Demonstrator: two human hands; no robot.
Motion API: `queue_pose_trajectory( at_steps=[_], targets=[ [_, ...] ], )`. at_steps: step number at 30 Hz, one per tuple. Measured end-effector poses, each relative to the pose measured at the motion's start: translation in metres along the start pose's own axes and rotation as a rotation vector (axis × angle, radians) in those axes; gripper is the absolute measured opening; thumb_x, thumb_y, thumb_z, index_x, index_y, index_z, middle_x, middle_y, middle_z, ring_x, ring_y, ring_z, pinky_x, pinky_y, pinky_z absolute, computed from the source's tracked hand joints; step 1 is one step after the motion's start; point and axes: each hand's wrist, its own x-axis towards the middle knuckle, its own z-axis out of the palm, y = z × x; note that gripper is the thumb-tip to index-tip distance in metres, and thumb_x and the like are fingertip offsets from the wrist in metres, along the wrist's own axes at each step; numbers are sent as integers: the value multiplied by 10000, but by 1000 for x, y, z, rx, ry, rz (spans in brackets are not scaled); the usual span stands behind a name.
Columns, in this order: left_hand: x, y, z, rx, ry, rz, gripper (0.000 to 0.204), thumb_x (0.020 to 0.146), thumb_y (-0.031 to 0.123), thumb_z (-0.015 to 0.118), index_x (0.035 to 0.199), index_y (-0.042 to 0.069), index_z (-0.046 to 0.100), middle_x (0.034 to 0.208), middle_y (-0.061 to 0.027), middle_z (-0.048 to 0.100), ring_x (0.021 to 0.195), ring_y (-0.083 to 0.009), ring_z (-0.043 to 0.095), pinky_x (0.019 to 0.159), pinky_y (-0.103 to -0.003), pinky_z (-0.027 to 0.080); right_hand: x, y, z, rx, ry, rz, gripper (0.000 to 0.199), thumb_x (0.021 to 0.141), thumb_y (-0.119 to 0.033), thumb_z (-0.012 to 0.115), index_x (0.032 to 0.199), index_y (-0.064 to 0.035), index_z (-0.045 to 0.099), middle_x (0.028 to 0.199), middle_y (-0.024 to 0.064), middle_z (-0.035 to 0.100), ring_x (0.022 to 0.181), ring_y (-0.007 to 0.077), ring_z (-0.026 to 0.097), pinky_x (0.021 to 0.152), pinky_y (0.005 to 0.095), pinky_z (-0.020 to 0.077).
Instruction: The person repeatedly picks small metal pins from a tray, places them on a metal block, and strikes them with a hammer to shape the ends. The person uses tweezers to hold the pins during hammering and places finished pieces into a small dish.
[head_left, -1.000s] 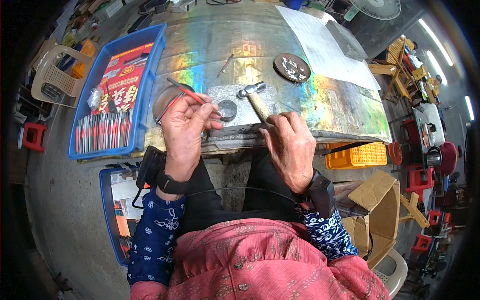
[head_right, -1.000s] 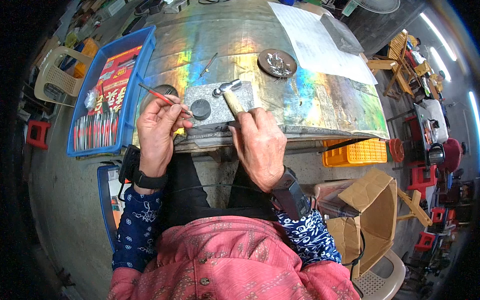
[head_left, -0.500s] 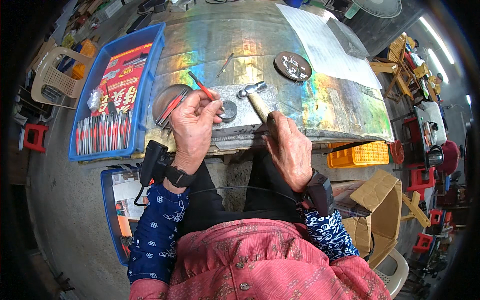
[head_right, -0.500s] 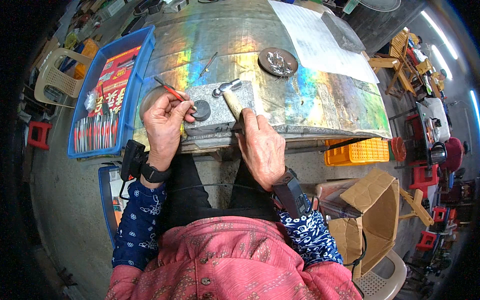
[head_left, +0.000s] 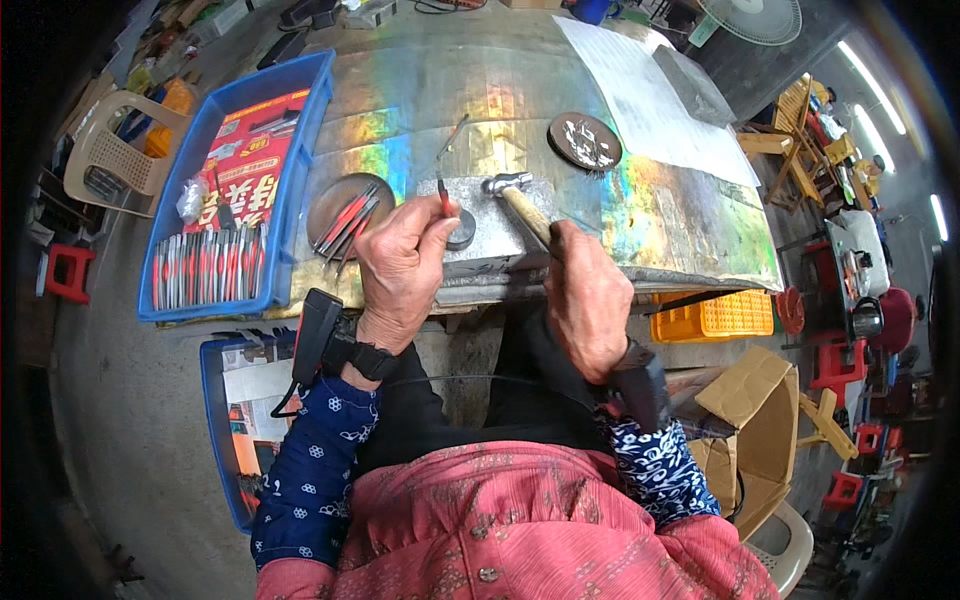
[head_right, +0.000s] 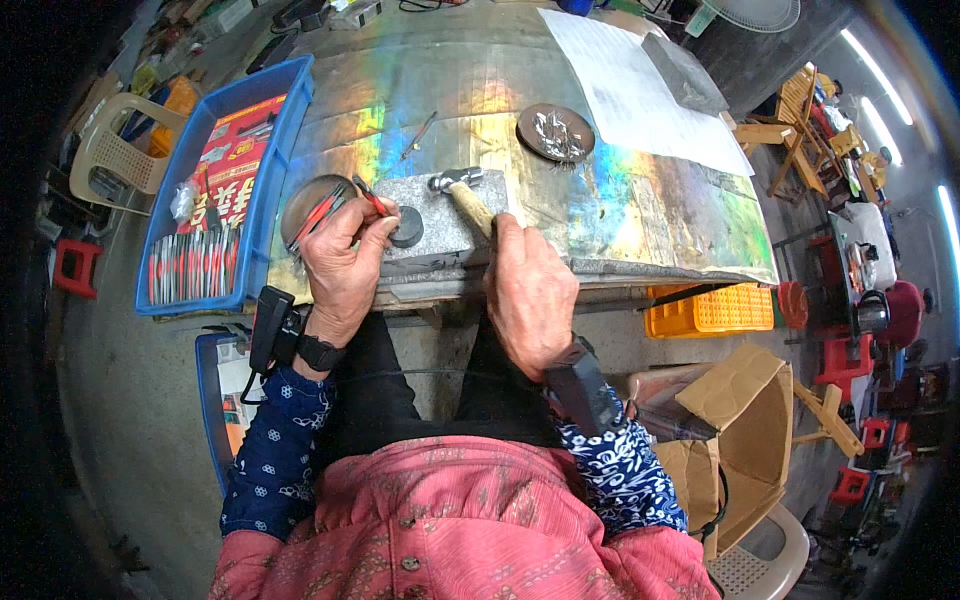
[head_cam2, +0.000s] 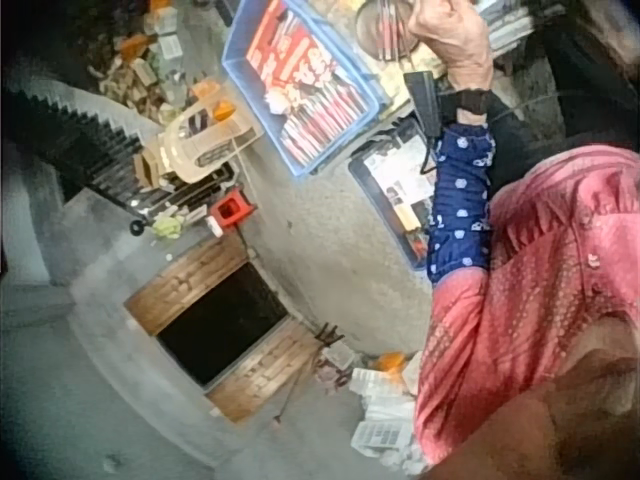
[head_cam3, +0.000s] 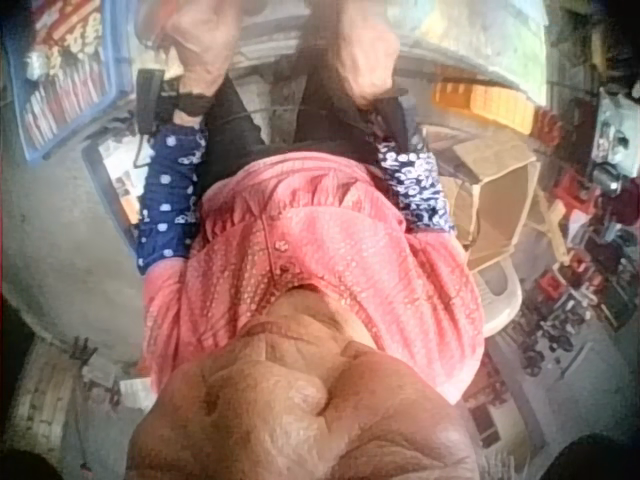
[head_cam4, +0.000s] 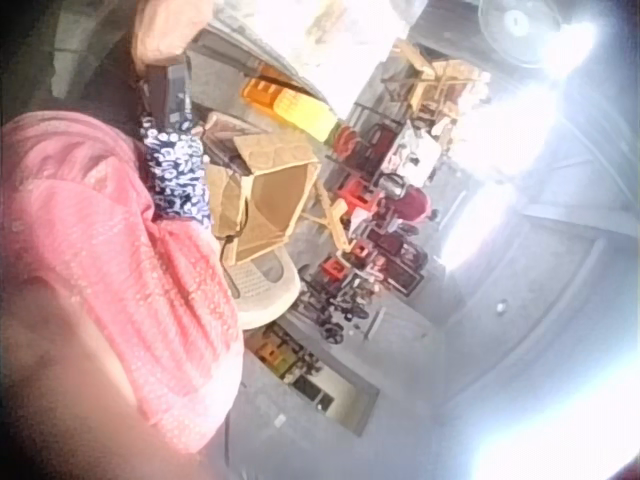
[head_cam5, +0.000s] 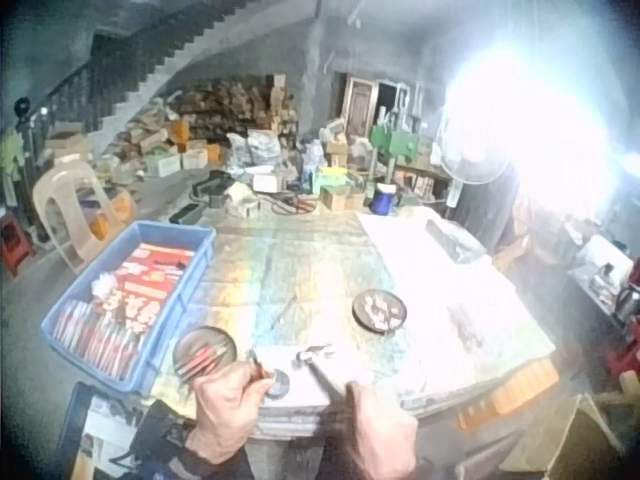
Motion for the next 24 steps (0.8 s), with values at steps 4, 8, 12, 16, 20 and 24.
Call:
queue_pose_trajectory(
  at_steps=[4, 8, 12, 16, 20, 24],
  targets=[
    [1, 1, 1, 9, 25, 44, 95, 822, -30, 683, 915, -43, 666, 782, -71, 673, 683, -92, 623, 628, -232, 489, 9, -9, -40, 294, 60, 32, 328, 855, -20, 610, 1175, -1, 541, 877, 184, 622, 693, 315, 624, 639, 369, 504],
    [1, 3, 2, 12, 38, 43, 86, 810, -35, 691, 891, -50, 667, 795, -97, 679, 690, -120, 648, 625, -246, 496, 19, -24, -75, 337, 41, -56, 316, 851, -18, 648, 1154, 6, 562, 835, 154, 617, 628, 229, 608, 593, 305, 493],
    [2, 4, 2, 47, 52, 55, 107, 795, -23, 705, 898, -34, 678, 792, -114, 689, 701, -164, 673, 618, -270, 503, 25, -40, -91, 410, 76, -134, 269, 853, -16, 650, 1110, 37, 592, 864, 124, 627, 671, 172, 595, 621, 255, 475],
    [2, 4, 2, 65, 68, 69, 118, 790, -16, 706, 906, -22, 683, 811, -130, 696, 713, -192, 682, 624, -281, 506, 30, -46, -97, 360, -18, -160, 294, 837, 0, 661, 1122, 31, 596, 877, 154, 653, 663, 226, 648, 614, 290, 511],
    [1, 4, 3, 58, 67, 46, 121, 792, -23, 699, 912, -25, 684, 823, -135, 700, 730, -190, 685, 635, -283, 510, 31, -49, -110, 351, -18, -165, 320, 842, -6, 654, 1154, 36, 595, 863, 143, 663, 686, 190, 657, 630, 278, 509],
    [1, 4, 4, 32, 61, 27, 124, 795, -25, 695, 918, -28, 684, 832, -136, 703, 732, -185, 685, 642, -288, 516, 26, -57, -130, 526, 204, -150, 347, 871, -43, 625, 1191, 81, 577, 1006, 196, 663, 842, 208, 662, 748, 304, 522]
  ],
)
